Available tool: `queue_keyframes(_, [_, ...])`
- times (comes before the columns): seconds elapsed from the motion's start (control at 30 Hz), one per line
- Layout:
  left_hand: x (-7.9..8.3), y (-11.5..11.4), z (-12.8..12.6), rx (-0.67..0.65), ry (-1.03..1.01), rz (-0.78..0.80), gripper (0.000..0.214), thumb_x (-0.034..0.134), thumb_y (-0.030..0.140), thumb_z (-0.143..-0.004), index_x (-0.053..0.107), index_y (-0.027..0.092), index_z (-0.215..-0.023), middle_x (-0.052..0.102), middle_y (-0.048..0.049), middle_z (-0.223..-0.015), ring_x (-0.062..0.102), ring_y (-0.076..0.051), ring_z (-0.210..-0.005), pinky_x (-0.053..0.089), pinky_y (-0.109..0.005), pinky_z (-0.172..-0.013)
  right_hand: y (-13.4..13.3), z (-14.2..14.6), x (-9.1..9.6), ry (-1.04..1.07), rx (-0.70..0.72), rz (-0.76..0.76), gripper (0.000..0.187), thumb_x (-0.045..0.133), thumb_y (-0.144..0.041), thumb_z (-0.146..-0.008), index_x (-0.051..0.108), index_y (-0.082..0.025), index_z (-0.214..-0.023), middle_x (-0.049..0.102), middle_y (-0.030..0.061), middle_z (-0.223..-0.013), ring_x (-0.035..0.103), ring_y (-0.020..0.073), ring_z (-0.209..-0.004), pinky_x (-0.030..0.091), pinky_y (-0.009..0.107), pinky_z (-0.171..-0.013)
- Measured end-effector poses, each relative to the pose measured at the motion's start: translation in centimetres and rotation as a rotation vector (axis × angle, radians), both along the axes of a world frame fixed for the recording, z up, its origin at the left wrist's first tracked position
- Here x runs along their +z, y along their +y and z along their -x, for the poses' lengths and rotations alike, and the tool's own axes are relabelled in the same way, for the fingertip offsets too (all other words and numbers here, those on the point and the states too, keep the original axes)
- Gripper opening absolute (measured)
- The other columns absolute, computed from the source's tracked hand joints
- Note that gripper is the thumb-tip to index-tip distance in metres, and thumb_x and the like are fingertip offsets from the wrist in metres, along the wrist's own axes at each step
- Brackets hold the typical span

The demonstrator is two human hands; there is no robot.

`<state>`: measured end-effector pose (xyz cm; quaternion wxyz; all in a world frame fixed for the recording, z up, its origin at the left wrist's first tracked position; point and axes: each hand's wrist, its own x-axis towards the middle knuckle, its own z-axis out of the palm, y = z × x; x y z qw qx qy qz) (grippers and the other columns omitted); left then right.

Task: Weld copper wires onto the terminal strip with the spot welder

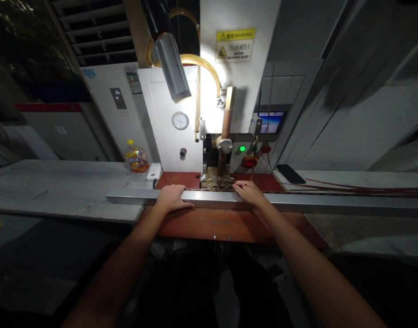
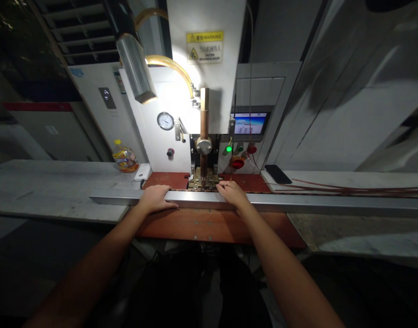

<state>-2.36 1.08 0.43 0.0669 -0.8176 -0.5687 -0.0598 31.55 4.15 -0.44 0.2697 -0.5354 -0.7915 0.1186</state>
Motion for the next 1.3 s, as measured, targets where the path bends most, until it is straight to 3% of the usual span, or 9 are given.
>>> queue_keyframes(0.43, [-0.3,0.0,0.2,-0.018,-0.013,-0.009,0.079,0.06,0.09,-0.065,0.069,0.023,-0.108,0.074,-0.0119,-0.111,0.068,-0.034,-0.103,0.049,-0.039,-0.085,-0.3,0.0,0.1,0.005,0.005,-0.006,0.037,0.041,-0.039,-0.092,0.065,-0.023,-0.069,0.074,0.0059,-0.079,0.064,0.0192,-0.074,0.042,0.028,-0.075])
queue_keyframes(0.73, [-1.1,-1.6,0.0,0.004,-0.041,-0.121,0.072,0.065,0.083,-0.068,0.065,0.022,-0.107,0.072,-0.0107,-0.108,0.064,-0.032,-0.101,0.045,-0.041,-0.088,-2.3,0.0,-0.2,0.009,-0.024,-0.132,0.037,0.041,-0.039,-0.093,0.056,-0.023,-0.064,0.068,0.006,-0.072,0.06,0.0187,-0.071,0.039,0.029,-0.071])
queue_keyframes(1.07, [-0.9,-2.2,-0.3,0.019,-0.046,-0.127,0.06,0.067,0.072,-0.075,0.065,0.022,-0.108,0.07,-0.0119,-0.106,0.062,-0.032,-0.102,0.043,-0.043,-0.089,-2.7,-0.2,-0.2,0.012,0.007,-0.172,0.037,0.041,-0.038,-0.094,0.056,-0.023,-0.064,0.065,0.0061,-0.071,0.058,0.0183,-0.07,0.037,0.029,-0.069])
queue_keyframes(1.3, [-1.1,-2.2,-0.7,0.028,-0.057,-0.132,0.066,0.069,0.075,-0.07,0.065,0.022,-0.108,0.07,-0.0115,-0.105,0.062,-0.033,-0.1,0.043,-0.043,-0.087,-2.6,-0.7,-0.5,0.003,0.0,-0.185,0.038,0.04,-0.038,-0.095,0.054,-0.022,-0.064,0.064,0.0058,-0.07,0.056,0.0177,-0.068,0.036,0.029,-0.068])
